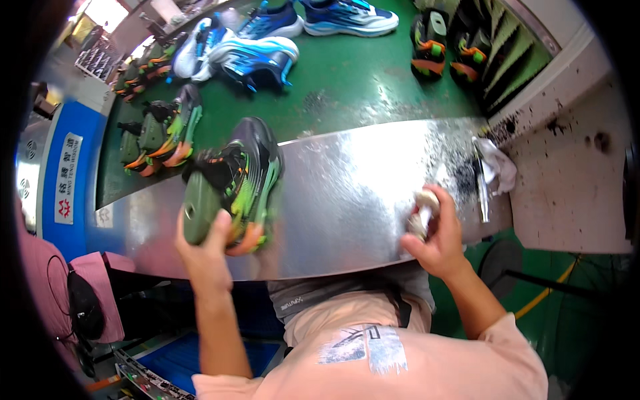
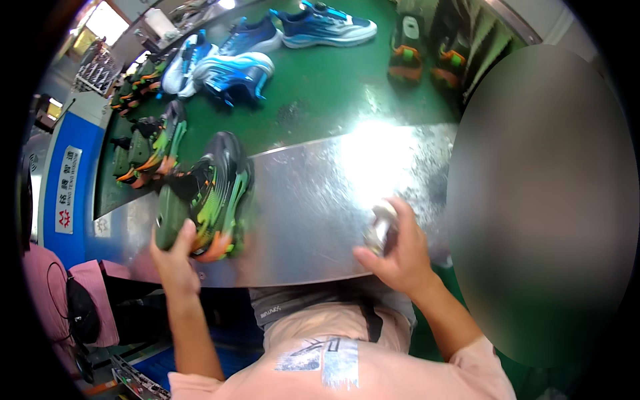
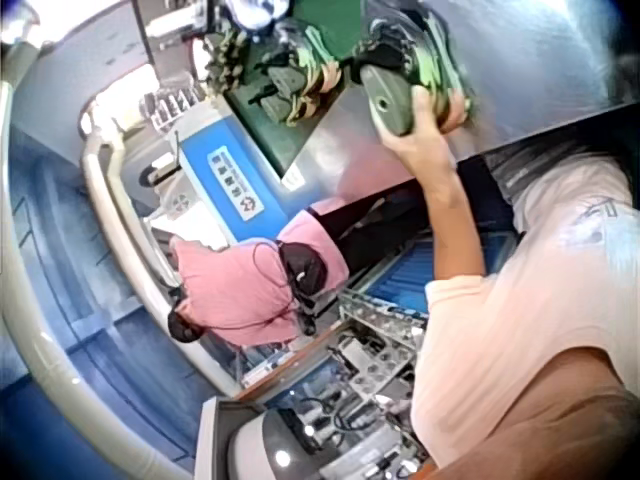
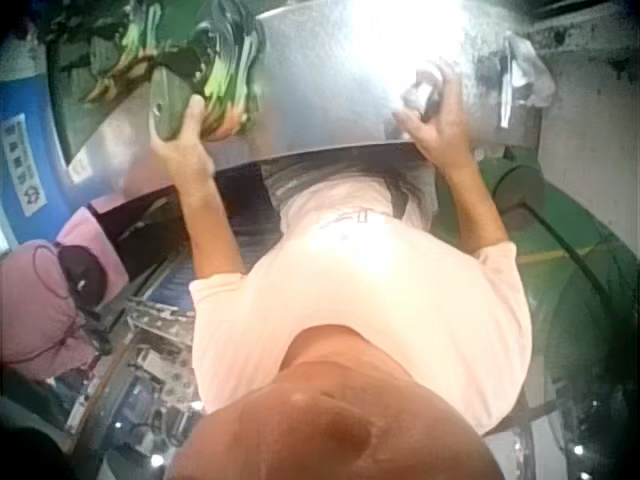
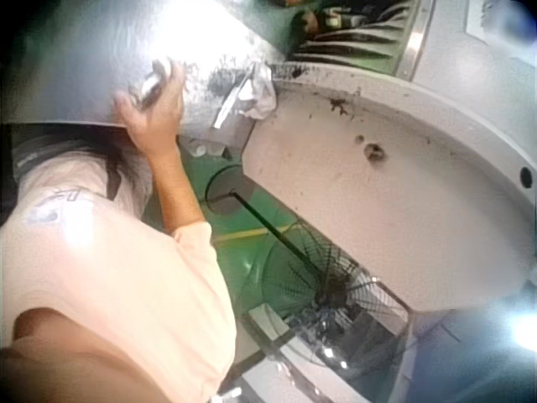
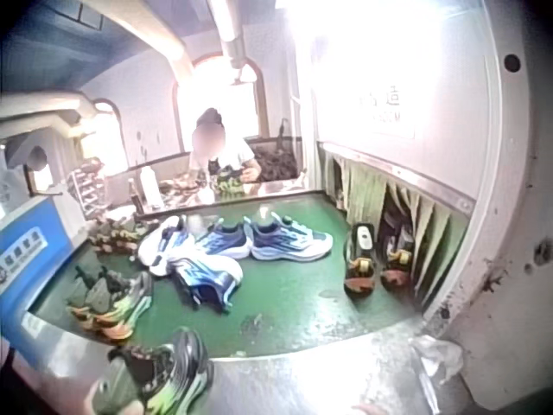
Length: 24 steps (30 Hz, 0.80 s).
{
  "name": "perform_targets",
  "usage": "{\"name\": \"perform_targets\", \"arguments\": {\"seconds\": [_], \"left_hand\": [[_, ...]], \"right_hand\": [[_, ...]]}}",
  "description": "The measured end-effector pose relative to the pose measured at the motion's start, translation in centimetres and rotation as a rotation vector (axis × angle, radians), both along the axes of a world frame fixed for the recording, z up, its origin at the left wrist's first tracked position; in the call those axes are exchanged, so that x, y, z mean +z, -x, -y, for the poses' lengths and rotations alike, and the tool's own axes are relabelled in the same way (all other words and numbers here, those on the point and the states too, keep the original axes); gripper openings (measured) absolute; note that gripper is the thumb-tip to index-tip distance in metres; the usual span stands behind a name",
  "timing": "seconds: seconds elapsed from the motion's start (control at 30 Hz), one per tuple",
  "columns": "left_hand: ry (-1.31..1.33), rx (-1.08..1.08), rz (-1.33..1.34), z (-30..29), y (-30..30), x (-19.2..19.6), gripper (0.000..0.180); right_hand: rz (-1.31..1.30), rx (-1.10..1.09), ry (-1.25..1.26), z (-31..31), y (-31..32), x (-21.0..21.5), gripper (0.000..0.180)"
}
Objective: The person applies a liquid substance along the seams and edges of a shoe using a syringe, repeatedly picking up shoes from an assembly line and placing them back after treatment.
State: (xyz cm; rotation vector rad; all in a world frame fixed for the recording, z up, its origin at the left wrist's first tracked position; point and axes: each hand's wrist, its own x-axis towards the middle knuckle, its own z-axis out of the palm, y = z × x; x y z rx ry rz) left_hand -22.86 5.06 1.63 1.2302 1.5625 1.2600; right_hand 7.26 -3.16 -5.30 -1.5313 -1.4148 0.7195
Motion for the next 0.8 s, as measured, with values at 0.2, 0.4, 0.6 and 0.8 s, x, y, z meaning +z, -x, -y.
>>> {"name": "perform_targets", "arguments": {"seconds": [0.2, 0.4, 0.6, 0.8], "left_hand": [[0.020, -0.340, 0.047, 5.3, -1.5, 3.4, 0.103], [-0.469, -0.793, -1.083, -2.6, 1.7, 10.0, 0.097], [-0.549, -1.067, -0.758, -5.0, -1.1, 5.0, 0.047], [-0.677, -0.635, -0.880, 4.4, 2.9, 2.4, 0.037]], "right_hand": [[0.157, -0.089, 0.153, -2.4, 0.9, 3.7, 0.071], [-0.128, 0.190, 0.247, 3.1, 1.6, 4.1, 0.071], [-0.125, 0.077, 0.230, 3.6, -1.0, 4.3, 0.072], [0.392, 0.261, 0.214, 5.2, -0.1, 4.5, 0.071]]}}
